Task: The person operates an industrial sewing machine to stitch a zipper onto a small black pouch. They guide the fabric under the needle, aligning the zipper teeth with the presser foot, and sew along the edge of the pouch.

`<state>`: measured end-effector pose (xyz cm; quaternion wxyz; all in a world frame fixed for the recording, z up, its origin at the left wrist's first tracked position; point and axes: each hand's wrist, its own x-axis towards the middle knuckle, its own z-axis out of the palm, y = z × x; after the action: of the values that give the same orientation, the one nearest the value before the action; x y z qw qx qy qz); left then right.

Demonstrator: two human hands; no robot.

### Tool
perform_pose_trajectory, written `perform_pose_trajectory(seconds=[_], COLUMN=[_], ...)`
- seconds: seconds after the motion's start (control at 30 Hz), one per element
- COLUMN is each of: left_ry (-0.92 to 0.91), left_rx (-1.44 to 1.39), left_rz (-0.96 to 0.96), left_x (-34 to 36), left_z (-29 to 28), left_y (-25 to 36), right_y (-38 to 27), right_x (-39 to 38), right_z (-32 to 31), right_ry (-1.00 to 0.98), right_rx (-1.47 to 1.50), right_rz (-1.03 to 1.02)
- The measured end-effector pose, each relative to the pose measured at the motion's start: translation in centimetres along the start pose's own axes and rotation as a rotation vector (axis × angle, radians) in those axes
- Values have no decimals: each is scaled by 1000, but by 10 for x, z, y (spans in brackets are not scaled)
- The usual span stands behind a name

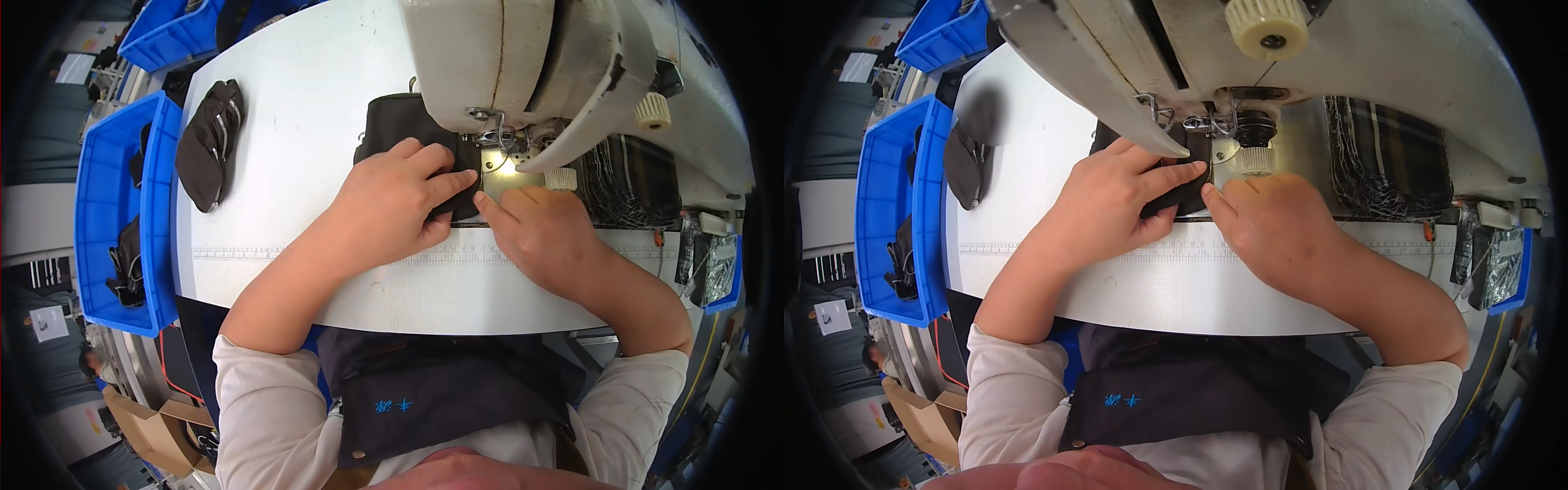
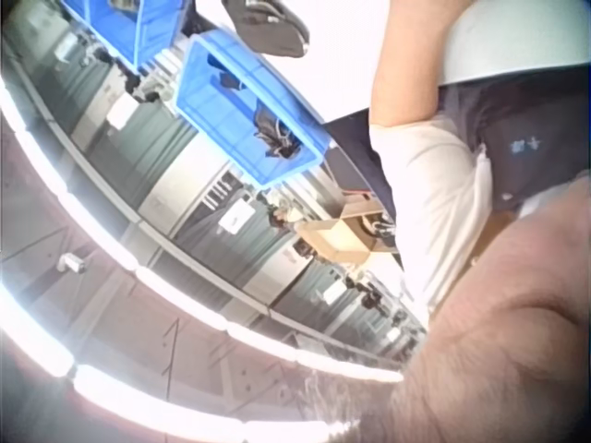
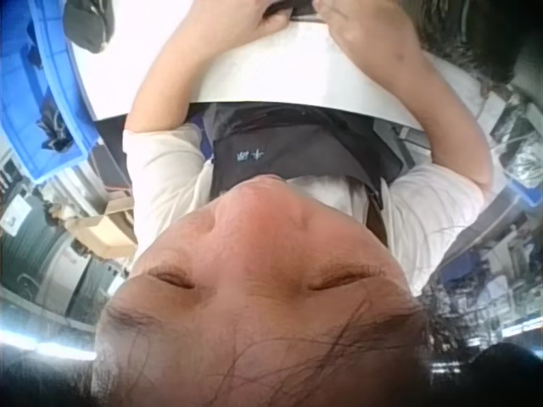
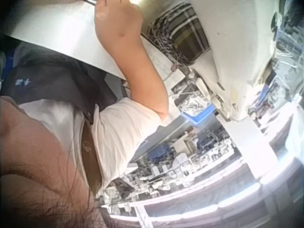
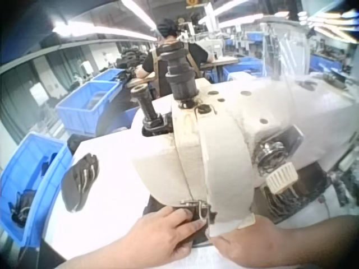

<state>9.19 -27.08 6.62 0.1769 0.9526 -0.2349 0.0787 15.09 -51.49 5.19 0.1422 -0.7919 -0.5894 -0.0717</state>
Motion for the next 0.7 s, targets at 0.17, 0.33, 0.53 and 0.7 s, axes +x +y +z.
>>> perform_pose_trajectory(seconds=[0.17, 0.33, 0.53, 0.7], left_ry=[17, 32, -66, -5], left_rx=[10, -13, -220, -198], left_rz=[-16, -19, 9, -81], left_x=[7, 10, 7, 11], left_z=[2, 2, -8, -1], left_y=[-7, -16, -34, -26], right_y=[0, 6, 7, 10], right_x=[0, 1, 3, 5], right_z=[3, 7, 5, 7], right_ry=[-27, -33, -37, 35], right_rx=[-72, -75, -59, -24], right_rz=[50, 86, 87, 92])
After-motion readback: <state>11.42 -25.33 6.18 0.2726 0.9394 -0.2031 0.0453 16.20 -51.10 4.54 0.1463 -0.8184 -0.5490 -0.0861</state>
